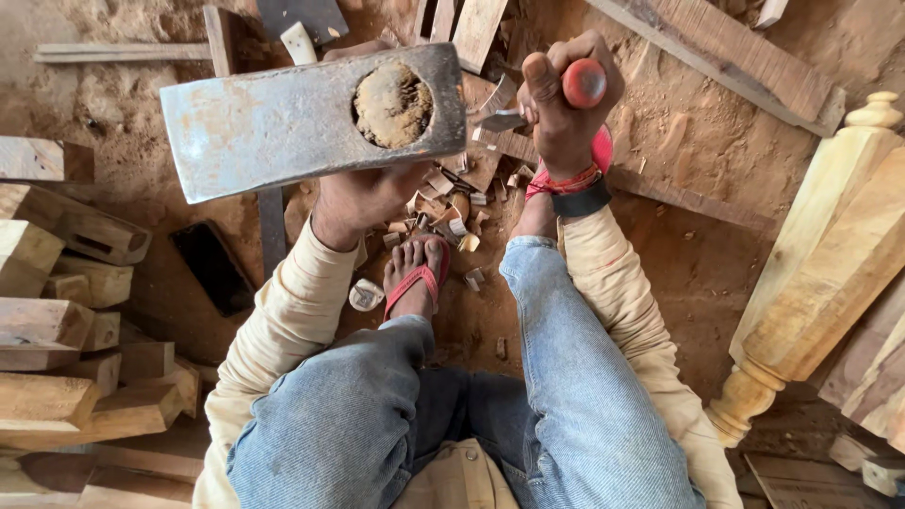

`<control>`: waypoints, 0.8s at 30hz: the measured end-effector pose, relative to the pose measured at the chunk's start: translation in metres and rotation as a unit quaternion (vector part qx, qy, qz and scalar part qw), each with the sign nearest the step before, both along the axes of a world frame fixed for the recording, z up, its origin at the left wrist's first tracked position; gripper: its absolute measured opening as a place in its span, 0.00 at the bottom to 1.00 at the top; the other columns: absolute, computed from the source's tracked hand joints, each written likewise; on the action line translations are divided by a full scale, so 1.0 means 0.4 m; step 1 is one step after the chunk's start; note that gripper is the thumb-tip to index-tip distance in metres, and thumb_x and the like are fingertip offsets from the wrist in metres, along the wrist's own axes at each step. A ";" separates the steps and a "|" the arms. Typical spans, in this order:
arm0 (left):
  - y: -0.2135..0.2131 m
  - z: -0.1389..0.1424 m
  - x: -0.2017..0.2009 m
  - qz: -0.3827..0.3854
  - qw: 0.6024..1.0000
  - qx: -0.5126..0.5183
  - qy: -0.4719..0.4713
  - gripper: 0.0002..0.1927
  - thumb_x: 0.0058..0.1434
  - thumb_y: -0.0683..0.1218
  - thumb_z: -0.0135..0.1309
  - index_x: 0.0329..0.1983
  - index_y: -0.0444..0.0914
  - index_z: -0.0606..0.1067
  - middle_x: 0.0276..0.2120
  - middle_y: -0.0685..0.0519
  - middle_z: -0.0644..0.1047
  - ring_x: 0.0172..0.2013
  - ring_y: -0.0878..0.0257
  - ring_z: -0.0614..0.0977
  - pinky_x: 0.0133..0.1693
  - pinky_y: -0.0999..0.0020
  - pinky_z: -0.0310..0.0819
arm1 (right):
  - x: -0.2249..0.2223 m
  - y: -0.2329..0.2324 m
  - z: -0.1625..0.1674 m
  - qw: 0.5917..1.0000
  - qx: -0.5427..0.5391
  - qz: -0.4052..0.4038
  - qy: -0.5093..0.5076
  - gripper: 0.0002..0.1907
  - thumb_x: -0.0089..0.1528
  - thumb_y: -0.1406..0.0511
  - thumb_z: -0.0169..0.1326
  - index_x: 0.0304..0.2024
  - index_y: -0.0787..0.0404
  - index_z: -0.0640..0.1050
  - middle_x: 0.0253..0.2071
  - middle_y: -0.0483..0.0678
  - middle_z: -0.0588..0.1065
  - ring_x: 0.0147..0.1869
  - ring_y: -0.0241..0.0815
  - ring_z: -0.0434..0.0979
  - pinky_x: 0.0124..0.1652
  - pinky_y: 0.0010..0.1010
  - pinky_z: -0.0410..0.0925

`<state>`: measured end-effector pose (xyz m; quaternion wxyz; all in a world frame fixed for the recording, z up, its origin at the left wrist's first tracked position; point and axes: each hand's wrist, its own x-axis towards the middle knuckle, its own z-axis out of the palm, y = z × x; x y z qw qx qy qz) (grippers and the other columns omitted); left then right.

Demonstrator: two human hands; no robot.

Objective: The person carves a small wooden block using a chisel and mallet. They repeatedly strike the chisel to remove wood chips, then reposition the block and continue carving.

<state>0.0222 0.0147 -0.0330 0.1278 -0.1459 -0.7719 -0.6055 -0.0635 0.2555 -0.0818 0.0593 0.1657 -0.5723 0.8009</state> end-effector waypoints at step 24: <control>0.016 0.214 0.020 -0.029 0.986 -0.162 0.040 0.23 0.67 0.46 0.65 0.60 0.37 0.70 0.45 0.49 0.78 0.44 0.59 0.80 0.44 0.62 0.77 | 0.046 -0.056 -0.159 0.968 0.202 -0.119 0.089 0.10 0.67 0.67 0.60 0.47 0.62 0.74 0.43 0.49 0.76 0.47 0.44 0.79 0.52 0.42 0.72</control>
